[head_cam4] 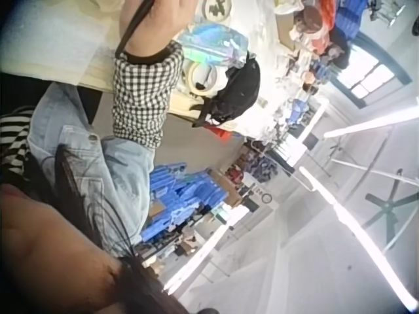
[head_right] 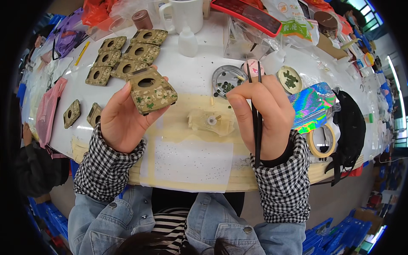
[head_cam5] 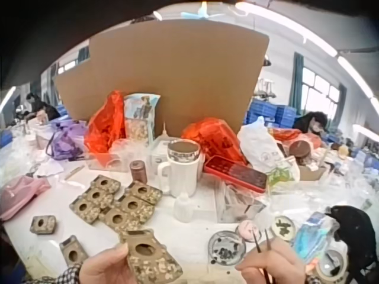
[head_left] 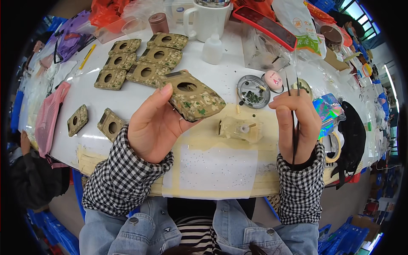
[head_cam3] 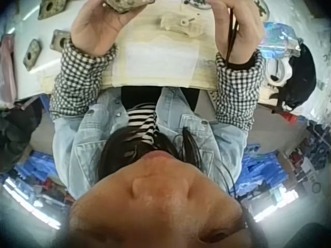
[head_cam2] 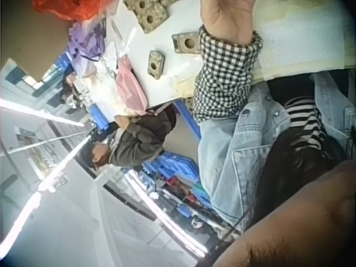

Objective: Painting or detailing a plastic toy tank chassis using a small brush at a workbench.

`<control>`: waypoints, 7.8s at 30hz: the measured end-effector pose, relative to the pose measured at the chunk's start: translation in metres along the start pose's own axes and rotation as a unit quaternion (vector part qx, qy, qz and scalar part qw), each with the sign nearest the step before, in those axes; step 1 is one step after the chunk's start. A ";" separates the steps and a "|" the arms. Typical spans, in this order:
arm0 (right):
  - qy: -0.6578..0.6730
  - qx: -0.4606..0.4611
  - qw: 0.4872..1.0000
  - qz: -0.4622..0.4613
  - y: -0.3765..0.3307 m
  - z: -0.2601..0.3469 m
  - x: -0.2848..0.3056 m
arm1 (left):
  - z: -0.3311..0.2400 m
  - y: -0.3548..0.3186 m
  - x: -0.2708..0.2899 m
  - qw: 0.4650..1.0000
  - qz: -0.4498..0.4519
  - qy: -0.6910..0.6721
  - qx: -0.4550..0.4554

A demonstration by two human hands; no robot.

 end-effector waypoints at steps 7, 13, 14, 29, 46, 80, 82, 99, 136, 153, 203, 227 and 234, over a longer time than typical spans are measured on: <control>-0.001 -0.003 1.000 0.006 0.001 -0.001 -0.003 | 0.002 -0.001 -0.002 1.000 -0.001 -0.002 0.004; 0.000 -0.003 1.000 0.007 -0.001 -0.001 -0.004 | 0.004 -0.002 -0.002 1.000 0.016 -0.018 0.019; 0.000 -0.004 1.000 0.007 -0.001 -0.001 -0.004 | 0.004 -0.001 -0.002 1.000 0.015 -0.017 0.019; 0.028 0.016 0.989 0.143 -0.014 -0.003 -0.016 | 0.009 0.002 0.000 1.000 0.012 0.012 0.020; 0.012 0.012 0.994 0.105 -0.016 0.001 -0.026 | 0.009 0.000 -0.001 1.000 0.001 0.003 0.017; -0.005 0.015 0.997 0.078 -0.016 0.004 -0.022 | 0.010 -0.001 0.001 1.000 -0.002 0.017 0.021; -0.009 0.014 0.997 0.078 -0.015 0.004 -0.021 | 0.009 -0.001 0.001 1.000 -0.002 0.017 0.021; -0.010 0.018 0.997 0.073 -0.017 0.003 -0.021 | 0.010 -0.001 0.002 1.000 -0.003 0.008 0.026; 0.090 -0.014 0.995 -0.051 -0.018 0.008 0.013 | 0.012 -0.001 0.000 0.997 0.002 0.069 0.019; 0.252 -0.073 0.964 -0.030 -0.015 0.031 -0.014 | 0.025 -0.010 -0.015 0.988 0.046 0.131 0.064; 0.251 -0.143 0.948 -0.133 -0.023 0.009 0.005 | 0.025 -0.007 -0.008 0.994 0.036 0.069 0.072; 0.033 -0.067 0.997 -0.007 -0.043 0.018 0.007 | 0.001 0.003 0.002 0.996 0.075 -0.042 -0.009; 0.329 -0.252 0.901 0.130 -0.101 0.044 -0.026 | 0.003 0.005 0.005 0.995 0.088 -0.040 -0.015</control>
Point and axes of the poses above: each hand's wrist, its own y-axis towards the middle knuckle, its own x-axis out of the back of the hand, z = x × y, the point moved 9 cm from there along y, towards the middle knuckle
